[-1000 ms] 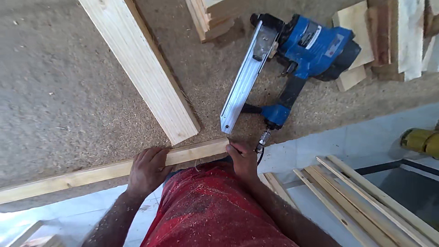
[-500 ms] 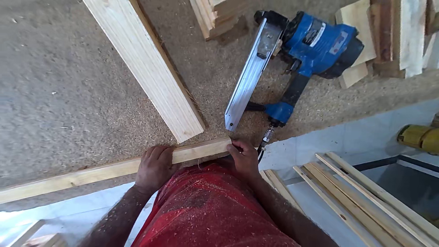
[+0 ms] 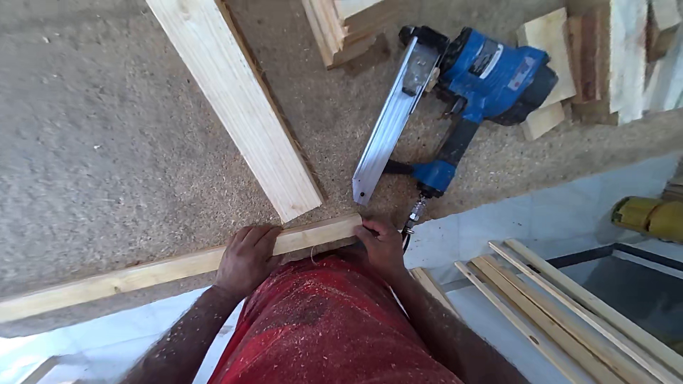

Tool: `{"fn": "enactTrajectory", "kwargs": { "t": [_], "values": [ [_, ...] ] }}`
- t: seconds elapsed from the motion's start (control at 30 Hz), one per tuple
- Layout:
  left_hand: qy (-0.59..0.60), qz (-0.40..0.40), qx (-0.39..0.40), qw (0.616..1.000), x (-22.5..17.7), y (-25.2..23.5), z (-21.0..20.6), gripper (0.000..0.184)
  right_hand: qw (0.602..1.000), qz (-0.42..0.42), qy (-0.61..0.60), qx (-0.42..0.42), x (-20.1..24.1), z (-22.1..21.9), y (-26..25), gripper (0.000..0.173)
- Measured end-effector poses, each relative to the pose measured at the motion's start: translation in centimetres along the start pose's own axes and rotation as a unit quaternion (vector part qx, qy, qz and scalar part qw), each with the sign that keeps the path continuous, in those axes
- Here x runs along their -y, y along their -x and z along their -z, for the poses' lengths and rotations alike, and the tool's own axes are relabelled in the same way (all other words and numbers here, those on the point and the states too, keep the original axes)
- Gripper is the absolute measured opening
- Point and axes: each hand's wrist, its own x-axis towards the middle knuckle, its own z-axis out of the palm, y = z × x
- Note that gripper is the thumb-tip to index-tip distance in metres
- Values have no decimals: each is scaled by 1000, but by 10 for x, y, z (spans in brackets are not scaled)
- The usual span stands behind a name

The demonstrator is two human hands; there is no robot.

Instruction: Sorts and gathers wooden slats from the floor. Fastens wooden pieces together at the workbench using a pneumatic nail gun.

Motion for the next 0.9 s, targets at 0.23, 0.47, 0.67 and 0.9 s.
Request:
{"fn": "enactTrajectory", "kwargs": {
  "t": [0.23, 0.47, 0.67, 0.9],
  "values": [
    [-49, -37, -58, 996, -5, -7, -13, 53, 991, -72, 80, 81, 22, 12, -9, 28],
    [-66, -47, -95, 992, -1, -5, -21, 54, 968, -50, 136, -207, 77, 112, -91, 61],
    [-62, -38, -83, 994, 0, -5, -20, 54, 945, -153, -276, -79, 57, 155, -209, 43],
    [-44, -24, -47, 998, -3, 1, -16, 51, 990, -51, -56, -120, 118, 164, -134, 38]
  ]
}}
